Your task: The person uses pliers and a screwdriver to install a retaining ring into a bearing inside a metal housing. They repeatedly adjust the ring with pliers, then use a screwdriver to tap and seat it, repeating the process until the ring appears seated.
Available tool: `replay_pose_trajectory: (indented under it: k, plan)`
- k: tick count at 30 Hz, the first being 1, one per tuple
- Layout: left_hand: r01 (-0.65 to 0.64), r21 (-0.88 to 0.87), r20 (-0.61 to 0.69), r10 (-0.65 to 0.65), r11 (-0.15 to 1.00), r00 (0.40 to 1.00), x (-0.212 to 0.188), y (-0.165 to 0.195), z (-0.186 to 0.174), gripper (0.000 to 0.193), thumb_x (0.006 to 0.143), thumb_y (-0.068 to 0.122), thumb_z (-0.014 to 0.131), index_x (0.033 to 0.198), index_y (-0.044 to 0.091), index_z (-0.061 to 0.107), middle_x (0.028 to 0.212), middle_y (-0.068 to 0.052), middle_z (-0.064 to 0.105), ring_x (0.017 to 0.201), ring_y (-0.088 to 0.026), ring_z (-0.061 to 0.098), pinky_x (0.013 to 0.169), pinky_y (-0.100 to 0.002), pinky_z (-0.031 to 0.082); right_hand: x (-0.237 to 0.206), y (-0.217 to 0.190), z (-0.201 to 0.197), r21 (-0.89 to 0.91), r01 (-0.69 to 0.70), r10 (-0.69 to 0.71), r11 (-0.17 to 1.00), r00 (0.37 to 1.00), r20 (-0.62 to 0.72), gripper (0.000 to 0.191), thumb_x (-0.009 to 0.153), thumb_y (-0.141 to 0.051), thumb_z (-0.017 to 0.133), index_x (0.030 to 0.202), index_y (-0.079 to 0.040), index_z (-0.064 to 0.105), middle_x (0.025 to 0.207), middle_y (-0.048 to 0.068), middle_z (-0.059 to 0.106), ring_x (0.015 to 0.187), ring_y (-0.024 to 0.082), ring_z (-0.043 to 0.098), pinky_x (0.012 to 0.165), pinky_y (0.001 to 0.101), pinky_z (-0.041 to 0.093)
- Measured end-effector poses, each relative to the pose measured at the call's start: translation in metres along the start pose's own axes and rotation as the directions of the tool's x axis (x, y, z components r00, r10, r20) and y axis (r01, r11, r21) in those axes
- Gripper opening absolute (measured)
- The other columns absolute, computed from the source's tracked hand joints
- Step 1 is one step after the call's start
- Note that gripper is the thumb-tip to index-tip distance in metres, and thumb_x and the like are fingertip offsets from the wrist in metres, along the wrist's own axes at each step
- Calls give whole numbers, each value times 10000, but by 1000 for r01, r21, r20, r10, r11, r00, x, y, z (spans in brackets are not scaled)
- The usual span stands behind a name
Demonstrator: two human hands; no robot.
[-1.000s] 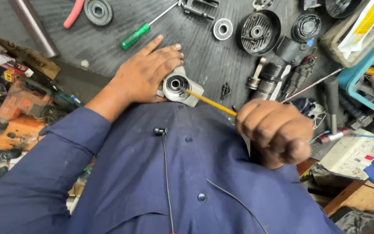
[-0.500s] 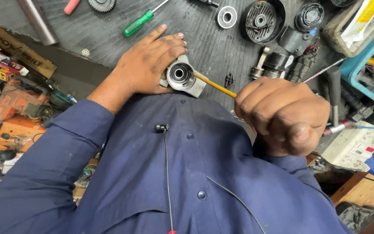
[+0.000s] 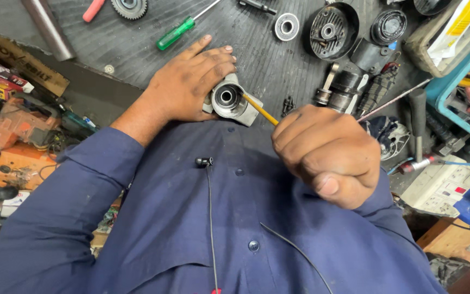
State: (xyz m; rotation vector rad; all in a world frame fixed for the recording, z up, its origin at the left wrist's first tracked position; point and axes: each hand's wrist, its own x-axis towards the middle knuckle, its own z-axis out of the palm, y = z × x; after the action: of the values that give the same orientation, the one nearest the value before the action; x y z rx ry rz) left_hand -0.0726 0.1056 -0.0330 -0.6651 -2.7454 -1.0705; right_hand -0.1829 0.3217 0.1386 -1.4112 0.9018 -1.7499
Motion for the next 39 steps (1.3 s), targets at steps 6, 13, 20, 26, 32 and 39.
replay_pose_trajectory:
  k: [6, 13, 20, 26, 32, 39]
  plan:
    - [-8, 35, 31, 7, 999, 999, 0, 0, 2, 777, 721, 360, 869, 1338, 25, 535, 1387, -143, 613, 1422, -291, 513, 1260, -530, 280, 1, 8, -19, 161, 74, -79, 984, 996, 26, 509, 1076, -204, 414, 580, -92, 411, 535, 42, 480, 377, 183, 425, 410, 390, 264]
    - [-24, 77, 57, 19, 997, 998, 0, -1, -2, 743, 730, 310, 832, 1343, 20, 527, 1373, -130, 608, 1439, -294, 500, 1269, -538, 269, -18, 9, -18, 232, 72, -13, 970, 969, -246, 551, 1038, -247, 439, 503, -134, 372, 437, 0, 387, 322, 148, 381, 356, 349, 300]
    - [-37, 114, 74, 28, 993, 997, 2, -2, -4, 740, 745, 310, 817, 1360, 20, 525, 1374, -129, 590, 1441, -287, 499, 1274, -539, 264, -21, 12, -31, 281, 99, -50, 955, 983, -176, 528, 1053, -236, 425, 539, -117, 420, 479, 7, 443, 354, 164, 438, 382, 355, 356]
    - [-32, 82, 91, 25, 996, 996, 3, -3, -3, 795, 703, 349, 824, 1355, 13, 520, 1350, -146, 593, 1417, -301, 504, 1258, -543, 258, -30, 19, -31, 231, 184, -178, 956, 983, -44, 474, 1045, -197, 436, 580, -123, 489, 527, -3, 502, 379, 160, 441, 400, 352, 335]
    - [-6, 42, 85, 2, 999, 996, 1, -5, -3, 820, 671, 368, 849, 1352, 41, 529, 1391, -156, 590, 1405, -299, 513, 1262, -535, 258, -50, 26, 9, 58, 119, -75, 991, 864, -498, 462, 986, -173, 505, 565, -158, 316, 452, -13, 406, 347, 151, 308, 388, 347, 321]
    - [-15, 20, -4, 15, 1000, 1000, -1, 0, -1, 811, 739, 370, 876, 1399, 37, 541, 1416, -155, 598, 1433, -288, 515, 1283, -515, 280, -51, 47, 33, 3, 120, -106, 993, 892, -440, 531, 1012, -245, 487, 517, -121, 336, 423, 22, 342, 331, 183, 282, 390, 386, 290]
